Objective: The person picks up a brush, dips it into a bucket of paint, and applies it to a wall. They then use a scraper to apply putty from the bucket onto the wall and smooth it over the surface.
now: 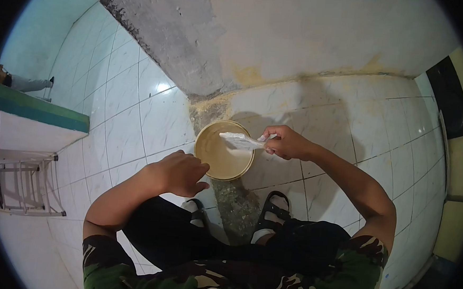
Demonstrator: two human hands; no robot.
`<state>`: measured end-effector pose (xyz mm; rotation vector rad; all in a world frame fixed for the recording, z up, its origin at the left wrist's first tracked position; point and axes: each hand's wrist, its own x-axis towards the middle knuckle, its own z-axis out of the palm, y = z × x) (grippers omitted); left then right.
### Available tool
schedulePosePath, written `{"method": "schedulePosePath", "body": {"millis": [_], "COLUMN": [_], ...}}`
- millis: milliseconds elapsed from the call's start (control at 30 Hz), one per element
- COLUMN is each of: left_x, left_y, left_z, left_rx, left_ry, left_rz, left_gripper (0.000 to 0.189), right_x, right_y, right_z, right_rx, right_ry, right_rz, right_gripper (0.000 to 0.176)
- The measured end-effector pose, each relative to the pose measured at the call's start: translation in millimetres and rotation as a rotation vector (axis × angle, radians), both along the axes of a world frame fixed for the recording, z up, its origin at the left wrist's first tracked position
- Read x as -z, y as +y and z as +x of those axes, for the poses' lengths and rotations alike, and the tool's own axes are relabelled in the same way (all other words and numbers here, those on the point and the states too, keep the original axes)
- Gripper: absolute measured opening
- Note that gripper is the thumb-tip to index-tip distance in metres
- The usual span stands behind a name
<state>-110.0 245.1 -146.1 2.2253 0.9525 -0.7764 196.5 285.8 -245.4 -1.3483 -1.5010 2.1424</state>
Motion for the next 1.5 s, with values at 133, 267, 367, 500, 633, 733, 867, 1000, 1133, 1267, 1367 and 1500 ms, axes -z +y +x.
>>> {"method": "schedulePosePath", "body": {"millis": [133, 267, 367, 500, 633, 733, 867, 1000, 1133, 1267, 1367, 1500], "left_x": [-1, -2, -14, -6, -5, -2, -3, -19, -6, -27, -36, -8], "left_y": [7, 8, 5, -11, -13, -12, -12, -10, -23, -23, -20, -18], "left_z": [1, -1, 15, 28, 45, 47, 59, 89, 105, 139, 145, 137], "left_rx": [0.055, 0.081, 0.185, 0.334, 0.465, 0.442, 0.328, 0.270, 0.127, 0.237, 0.185, 0.163], "left_ry": [-0.051, -0.075, -0.040, -0.270, -0.122, -0.122, -0.084, 0.092, -0.161, -0.039, -0.040, -0.072], "left_rz": [0.007, 0.044, 0.074, 0.133, -0.043, -0.046, -0.002, -0.163, -0.207, -0.215, -0.229, -0.158], "left_gripper": [0.036, 0.034, 0.030, 0.026, 0.028, 0.028, 0.027, 0.028, 0.024, 0.025, 0.022, 0.023], "right_x": [-3, -3, -3, -6, -5, -7, -1, -2, 4, 19, 10, -23], "right_y": [-3, 2, 4, 8, -1, -3, 0, 21, 39, 43, 47, 62], "right_z": [-5, -7, -14, -16, -17, -7, 6, 20, 29, 25, 32, 46], "right_rx": [0.051, 0.115, 0.118, 0.146, 0.105, 0.169, 0.099, 0.086, 0.056, 0.045, 0.055, 0.135], "right_ry": [-0.022, -0.002, -0.023, -0.074, -0.163, -0.031, 0.007, 0.151, 0.304, 0.412, 0.468, 0.559], "right_rz": [0.057, -0.044, -0.021, -0.015, 0.136, -0.088, -0.014, -0.260, -0.357, -0.428, -0.438, -0.415], "right_gripper": [0.015, 0.015, 0.015, 0.016, 0.013, 0.012, 0.014, 0.013, 0.014, 0.014, 0.013, 0.015]}}
